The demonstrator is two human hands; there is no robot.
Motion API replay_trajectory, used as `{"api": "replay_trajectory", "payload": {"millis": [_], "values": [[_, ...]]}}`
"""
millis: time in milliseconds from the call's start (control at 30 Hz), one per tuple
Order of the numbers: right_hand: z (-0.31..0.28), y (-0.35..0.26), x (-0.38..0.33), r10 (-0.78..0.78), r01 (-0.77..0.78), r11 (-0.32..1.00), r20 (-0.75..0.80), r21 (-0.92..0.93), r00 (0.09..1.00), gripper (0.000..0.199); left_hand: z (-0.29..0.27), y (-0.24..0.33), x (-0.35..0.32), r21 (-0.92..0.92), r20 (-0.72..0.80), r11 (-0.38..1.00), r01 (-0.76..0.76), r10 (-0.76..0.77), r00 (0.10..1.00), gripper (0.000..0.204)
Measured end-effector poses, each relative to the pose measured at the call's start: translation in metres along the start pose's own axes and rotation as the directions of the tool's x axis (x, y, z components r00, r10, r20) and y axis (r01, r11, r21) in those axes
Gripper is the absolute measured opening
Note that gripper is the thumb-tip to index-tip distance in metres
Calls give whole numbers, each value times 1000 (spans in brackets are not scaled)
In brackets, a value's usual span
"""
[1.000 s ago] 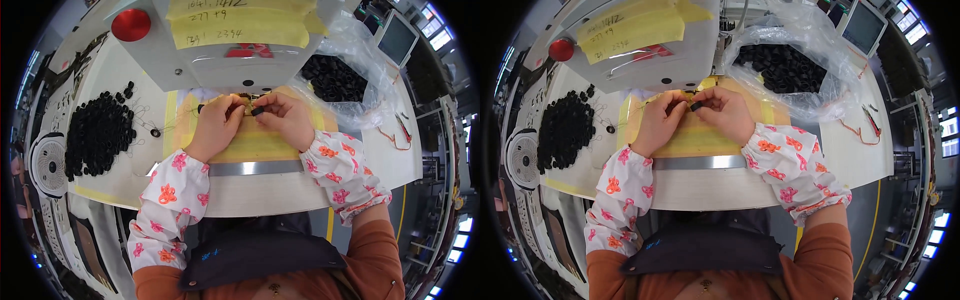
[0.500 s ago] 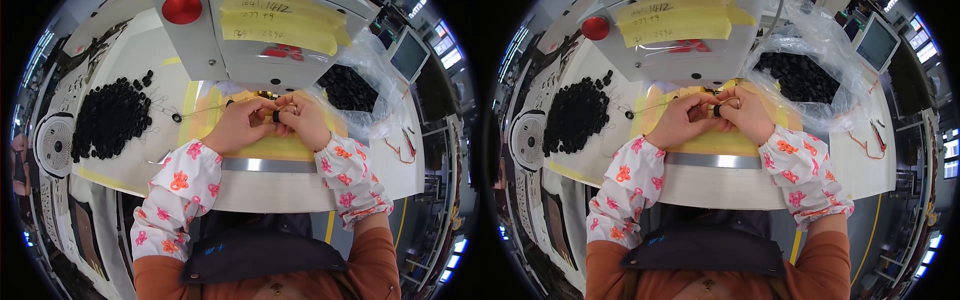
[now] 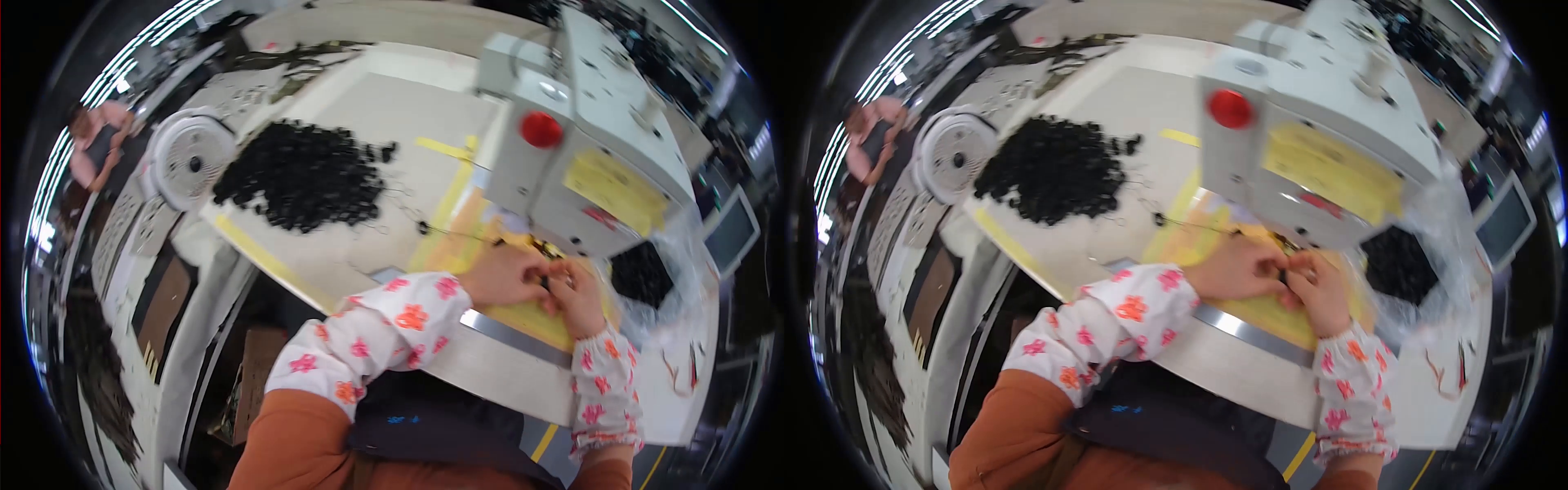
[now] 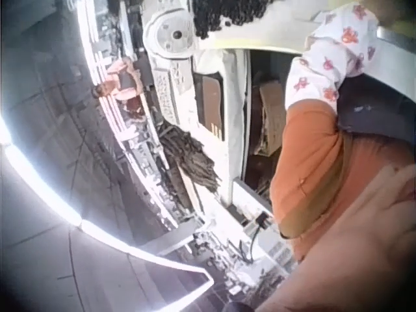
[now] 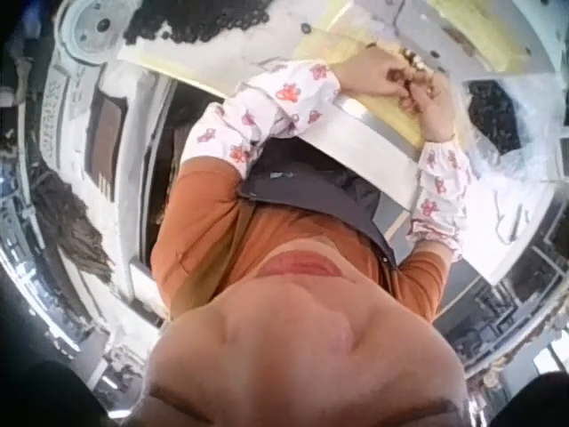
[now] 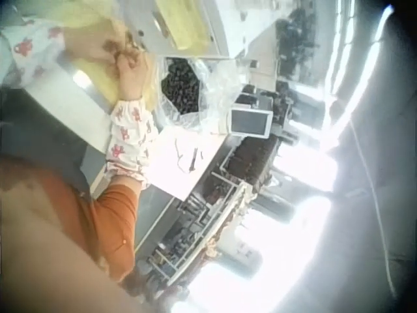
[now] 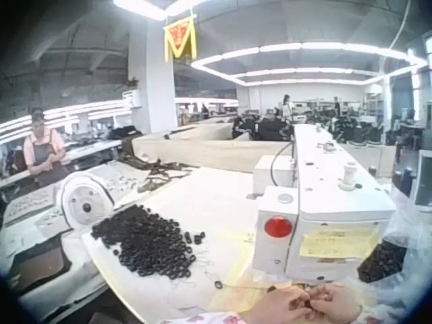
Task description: The recorder uses a specialized machine to assemble or join small leather loops and hardware components.
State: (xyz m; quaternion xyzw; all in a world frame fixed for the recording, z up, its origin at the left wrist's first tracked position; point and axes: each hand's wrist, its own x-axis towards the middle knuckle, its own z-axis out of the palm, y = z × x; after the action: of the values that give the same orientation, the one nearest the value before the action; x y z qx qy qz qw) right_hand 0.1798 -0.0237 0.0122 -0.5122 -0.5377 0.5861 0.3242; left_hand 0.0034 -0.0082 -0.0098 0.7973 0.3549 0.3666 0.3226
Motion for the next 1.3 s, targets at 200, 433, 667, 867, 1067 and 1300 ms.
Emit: {"api": "replay_trajectory", "payload": {"millis": [200,433,667,867,1067,1300], "values": [[10,0,-6,-141,137,982,-22,-131,990,13,-1,8,-2,115,1,993,-15,15,1000,25],[13,12,-6,-334,328,942,-94,-74,938,15,0,-1,2,-36,-56,999,13,-15,998,21],[24,4,-12,-683,563,570,37,-598,730,24,8,-9,3,18,-99,1000,-19,20,995,18],[18,6,-15,-740,565,468,49,-680,671,22,0,3,11,-120,-2,982,146,-148,989,20],[20,8,-14,-731,576,458,82,-677,678,20,-5,-4,4,-149,106,983,108,-92,990,23],[21,16,-11,-803,591,262,167,-763,572,18,5,1,4,-21,32,985,174,-173,984,18]]}}
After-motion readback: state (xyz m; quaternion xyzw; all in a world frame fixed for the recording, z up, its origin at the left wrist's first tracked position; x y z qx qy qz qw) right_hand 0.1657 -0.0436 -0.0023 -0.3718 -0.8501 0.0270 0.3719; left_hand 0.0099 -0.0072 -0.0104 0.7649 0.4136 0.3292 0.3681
